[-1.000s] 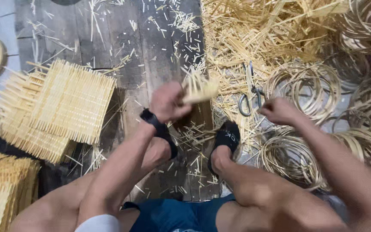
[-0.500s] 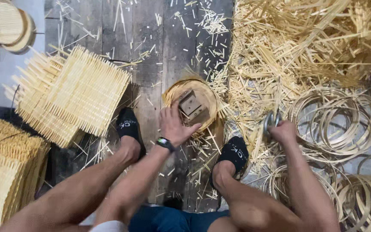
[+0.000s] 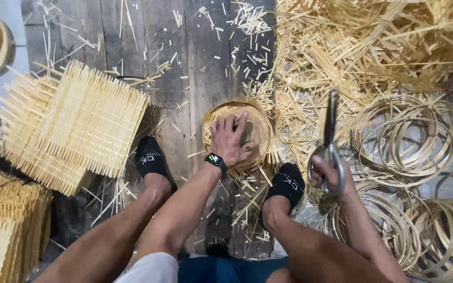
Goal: The person sits on the floor of a bamboo workshop and trims the excess strip ends from a square woven bamboo mat using shears, then fits a round bamboo rim ring over the mat and presses it onto a round wooden form, repeating the trim-and-fit cycle on successive mats.
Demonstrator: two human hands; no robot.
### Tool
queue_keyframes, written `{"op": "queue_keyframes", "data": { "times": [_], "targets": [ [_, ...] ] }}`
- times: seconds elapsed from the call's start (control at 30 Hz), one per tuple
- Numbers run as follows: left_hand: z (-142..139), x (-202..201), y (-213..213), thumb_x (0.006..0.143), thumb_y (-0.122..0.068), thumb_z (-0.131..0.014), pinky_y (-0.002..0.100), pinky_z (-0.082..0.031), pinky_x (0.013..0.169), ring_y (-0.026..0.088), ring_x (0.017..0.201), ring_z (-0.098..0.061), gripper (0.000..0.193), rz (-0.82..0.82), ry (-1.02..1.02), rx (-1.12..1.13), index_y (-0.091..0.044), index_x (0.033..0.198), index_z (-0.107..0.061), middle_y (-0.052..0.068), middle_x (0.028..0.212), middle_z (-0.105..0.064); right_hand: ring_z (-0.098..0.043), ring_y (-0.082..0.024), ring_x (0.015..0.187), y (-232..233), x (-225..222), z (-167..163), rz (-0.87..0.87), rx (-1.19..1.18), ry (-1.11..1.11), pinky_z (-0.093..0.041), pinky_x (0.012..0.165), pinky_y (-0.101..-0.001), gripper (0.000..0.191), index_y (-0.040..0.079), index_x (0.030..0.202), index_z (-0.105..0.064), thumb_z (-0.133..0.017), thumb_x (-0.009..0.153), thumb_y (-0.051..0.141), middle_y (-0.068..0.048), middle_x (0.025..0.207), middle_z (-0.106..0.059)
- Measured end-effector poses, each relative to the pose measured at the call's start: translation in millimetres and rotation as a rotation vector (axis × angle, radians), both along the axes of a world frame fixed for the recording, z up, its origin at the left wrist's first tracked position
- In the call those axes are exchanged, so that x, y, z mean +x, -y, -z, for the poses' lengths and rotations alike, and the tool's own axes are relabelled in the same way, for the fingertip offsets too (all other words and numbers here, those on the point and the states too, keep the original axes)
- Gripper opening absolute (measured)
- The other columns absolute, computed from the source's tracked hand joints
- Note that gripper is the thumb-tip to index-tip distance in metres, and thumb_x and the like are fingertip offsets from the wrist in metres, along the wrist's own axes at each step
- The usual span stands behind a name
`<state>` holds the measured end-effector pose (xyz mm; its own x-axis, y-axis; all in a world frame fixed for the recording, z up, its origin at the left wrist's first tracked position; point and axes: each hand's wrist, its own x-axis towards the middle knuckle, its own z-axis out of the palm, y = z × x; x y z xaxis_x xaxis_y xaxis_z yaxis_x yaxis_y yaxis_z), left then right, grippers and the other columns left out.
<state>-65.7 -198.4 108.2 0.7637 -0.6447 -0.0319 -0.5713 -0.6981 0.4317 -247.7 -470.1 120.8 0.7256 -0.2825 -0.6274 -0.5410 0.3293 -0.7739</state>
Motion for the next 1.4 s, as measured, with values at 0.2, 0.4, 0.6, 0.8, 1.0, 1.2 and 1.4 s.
{"op": "queue_keyframes", "data": {
  "times": [0.2,0.4,0.6,0.8,1.0,1.2,1.4],
  "targets": [
    [-0.8,5.7,-1.7,0.05,-0.061,-0.092,0.057,-0.029,0.104,0.039,0.121,-0.045,0.126,0.011,-0.003,-0.012,-0.012,0.152,-0.038,0.019,0.13,-0.051,-0.056,-0.01,0.052,-57.3,20.1,-21.1,0.102,-0.271,0.319,-0.047,0.043,-0.0254,0.023,0.005,0.091,-0.059,-0.066,0.099,0.025,-0.001,0.068,-0.059],
    [-2.0,3.4,-2.0,0.048,-0.064,-0.092,0.056,-0.03,0.103,0.037,0.123,-0.045,0.131,0.02,0.009,0.044,-0.013,0.154,-0.036,0.017,0.132,-0.05,-0.055,-0.018,0.042,-65.7,59.8,-16.4,-0.341,-0.212,-0.423,-0.042,0.04,-0.0313,0.046,-0.001,0.071,-0.063,-0.071,0.095,0.037,-0.007,0.053,-0.057],
    [-12.2,2.3,-4.2,0.047,-0.062,-0.093,0.064,-0.023,0.112,0.042,0.138,-0.032,0.125,0.073,-0.016,0.175,-0.021,0.152,-0.037,0.016,0.153,-0.036,-0.055,-0.015,0.051,-40.3,34.6,-26.3,-0.262,-0.633,0.031,-0.044,0.049,-0.0322,0.041,0.007,0.078,-0.06,-0.072,0.09,0.045,0.0,0.058,-0.056],
    [-11.8,-29.3,19.7,0.061,-0.056,-0.088,0.066,-0.026,0.115,0.057,0.139,-0.023,0.109,-0.367,-0.088,-0.067,-0.019,0.152,-0.038,0.034,0.155,-0.02,-0.061,-0.03,0.082,-22.3,34.8,-12.4,-0.713,-1.066,-0.217,-0.051,0.071,-0.0469,0.06,-0.001,0.104,-0.059,-0.064,0.093,0.058,-0.02,0.093,-0.06],
    [2.4,-43.4,32.9,0.07,-0.047,-0.084,0.066,-0.027,0.116,0.057,0.138,-0.025,0.101,-0.313,-0.041,-0.058,-0.017,0.155,-0.038,0.034,0.151,-0.026,-0.064,-0.03,0.087,-18.2,56.7,37.5,-0.955,-1.31,-0.305,-0.055,0.08,-0.0457,0.064,-0.004,0.11,-0.062,-0.057,0.096,0.058,-0.02,0.097,-0.064],
    [0.2,-45.2,28.5,0.067,-0.044,-0.086,0.064,-0.03,0.114,0.056,0.136,-0.028,0.103,-0.221,-0.029,-0.082,-0.016,0.155,-0.039,0.034,0.149,-0.031,-0.066,-0.032,0.088,6.1,63.7,39.0,-0.918,-1.374,-0.187,-0.054,0.08,-0.0483,0.045,0.003,0.104,-0.067,-0.059,0.091,0.045,-0.019,0.097,-0.066],
    [-1.9,-36.7,20.6,0.066,-0.045,-0.088,0.064,-0.032,0.114,0.057,0.133,-0.029,0.104,-0.13,-0.05,-0.027,-0.016,0.154,-0.041,0.032,0.147,-0.033,-0.065,-0.031,0.091,0.2,85.9,50.1,-0.969,-1.477,-0.24,-0.056,0.077,-0.044,0.053,0.002,0.104,-0.067,-0.064,0.082,0.051,-0.019,0.098,-0.065]
  ]
}}
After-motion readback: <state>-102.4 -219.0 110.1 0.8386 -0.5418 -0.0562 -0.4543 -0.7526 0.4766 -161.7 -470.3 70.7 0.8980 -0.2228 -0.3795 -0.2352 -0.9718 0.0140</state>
